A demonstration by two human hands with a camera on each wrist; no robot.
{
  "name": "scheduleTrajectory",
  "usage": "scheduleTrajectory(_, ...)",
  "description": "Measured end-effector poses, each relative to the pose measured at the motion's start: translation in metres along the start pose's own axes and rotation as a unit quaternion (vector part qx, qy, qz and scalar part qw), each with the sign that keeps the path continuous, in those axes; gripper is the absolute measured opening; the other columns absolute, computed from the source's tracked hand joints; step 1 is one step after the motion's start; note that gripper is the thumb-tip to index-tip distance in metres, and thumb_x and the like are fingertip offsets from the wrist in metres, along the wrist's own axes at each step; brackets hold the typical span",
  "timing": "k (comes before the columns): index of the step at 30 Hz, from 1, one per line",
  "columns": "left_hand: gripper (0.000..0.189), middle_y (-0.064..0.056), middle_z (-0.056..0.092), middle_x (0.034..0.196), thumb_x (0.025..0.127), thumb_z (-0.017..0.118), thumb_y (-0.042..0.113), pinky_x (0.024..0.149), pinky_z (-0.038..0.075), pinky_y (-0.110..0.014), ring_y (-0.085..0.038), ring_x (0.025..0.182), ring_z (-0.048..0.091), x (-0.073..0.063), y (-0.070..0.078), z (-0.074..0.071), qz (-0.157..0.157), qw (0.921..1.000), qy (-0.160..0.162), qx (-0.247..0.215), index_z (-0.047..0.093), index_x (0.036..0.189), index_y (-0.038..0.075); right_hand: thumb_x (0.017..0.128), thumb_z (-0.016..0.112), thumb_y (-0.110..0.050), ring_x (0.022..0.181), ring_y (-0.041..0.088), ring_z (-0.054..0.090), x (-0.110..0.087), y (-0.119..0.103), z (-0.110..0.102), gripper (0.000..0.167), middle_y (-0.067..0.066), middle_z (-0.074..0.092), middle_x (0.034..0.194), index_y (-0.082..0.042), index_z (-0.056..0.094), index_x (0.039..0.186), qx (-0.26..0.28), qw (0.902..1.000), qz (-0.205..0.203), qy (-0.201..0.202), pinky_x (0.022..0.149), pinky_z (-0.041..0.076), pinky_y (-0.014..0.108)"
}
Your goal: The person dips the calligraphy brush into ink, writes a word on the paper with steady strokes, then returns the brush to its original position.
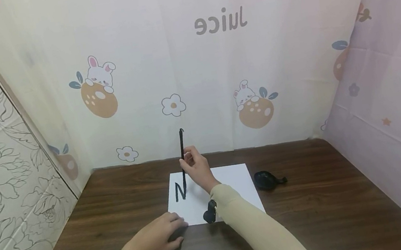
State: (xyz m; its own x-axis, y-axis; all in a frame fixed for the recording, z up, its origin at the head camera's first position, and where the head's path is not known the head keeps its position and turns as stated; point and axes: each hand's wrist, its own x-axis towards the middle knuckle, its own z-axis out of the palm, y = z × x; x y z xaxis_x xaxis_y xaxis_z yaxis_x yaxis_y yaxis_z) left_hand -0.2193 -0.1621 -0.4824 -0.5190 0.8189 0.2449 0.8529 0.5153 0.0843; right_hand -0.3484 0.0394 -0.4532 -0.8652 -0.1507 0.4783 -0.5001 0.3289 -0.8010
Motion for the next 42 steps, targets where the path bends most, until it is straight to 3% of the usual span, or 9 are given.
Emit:
scheduleTrajectory(8,0.031,0.000,0.064,0.107,0.090,0.071,0.024,0.086,0.052,-0.028,-0.011,0.096,0.059,0.0001,-0.0022,0.0024,-0.008,0.9999,-0.010,-0.001,0.070,0.117,0.010,0.100,0.061,-0.022,0.090,0.014,0.059,-0.0009,-0.0011,-0.0005,0.023,-0.003,0.059,0.097,-0.022,0.052,0.122,0.005,1.0000,0.002,0.002,0.077,0.053,0.033)
scheduleTrajectory(15,0.031,0.000,0.063,0.104,0.088,0.072,0.023,0.084,0.052,-0.028,-0.011,0.092,0.058,-0.0001,-0.0032,0.0029,0.007,0.9999,0.001,0.007,0.070,0.115,0.009,0.100,0.061,-0.022,0.092,0.014,0.059,-0.0008,-0.0015,-0.0010,0.023,-0.002,0.059,0.098,-0.022,0.053,0.121,0.004,1.0000,0.003,0.002,0.078,0.053,0.032)
scheduleTrajectory(42,0.030,0.000,0.062,0.101,0.087,0.073,0.021,0.080,0.052,-0.026,-0.010,0.089,0.057,-0.0002,-0.0025,0.0018,0.019,0.9997,0.016,0.008,0.070,0.114,0.007,0.101,0.061,-0.022,0.095,0.015,0.059,0.0004,0.0010,0.0006,0.023,-0.001,0.060,0.103,-0.020,0.054,0.123,0.004,0.9998,0.001,0.019,0.080,0.053,0.033)
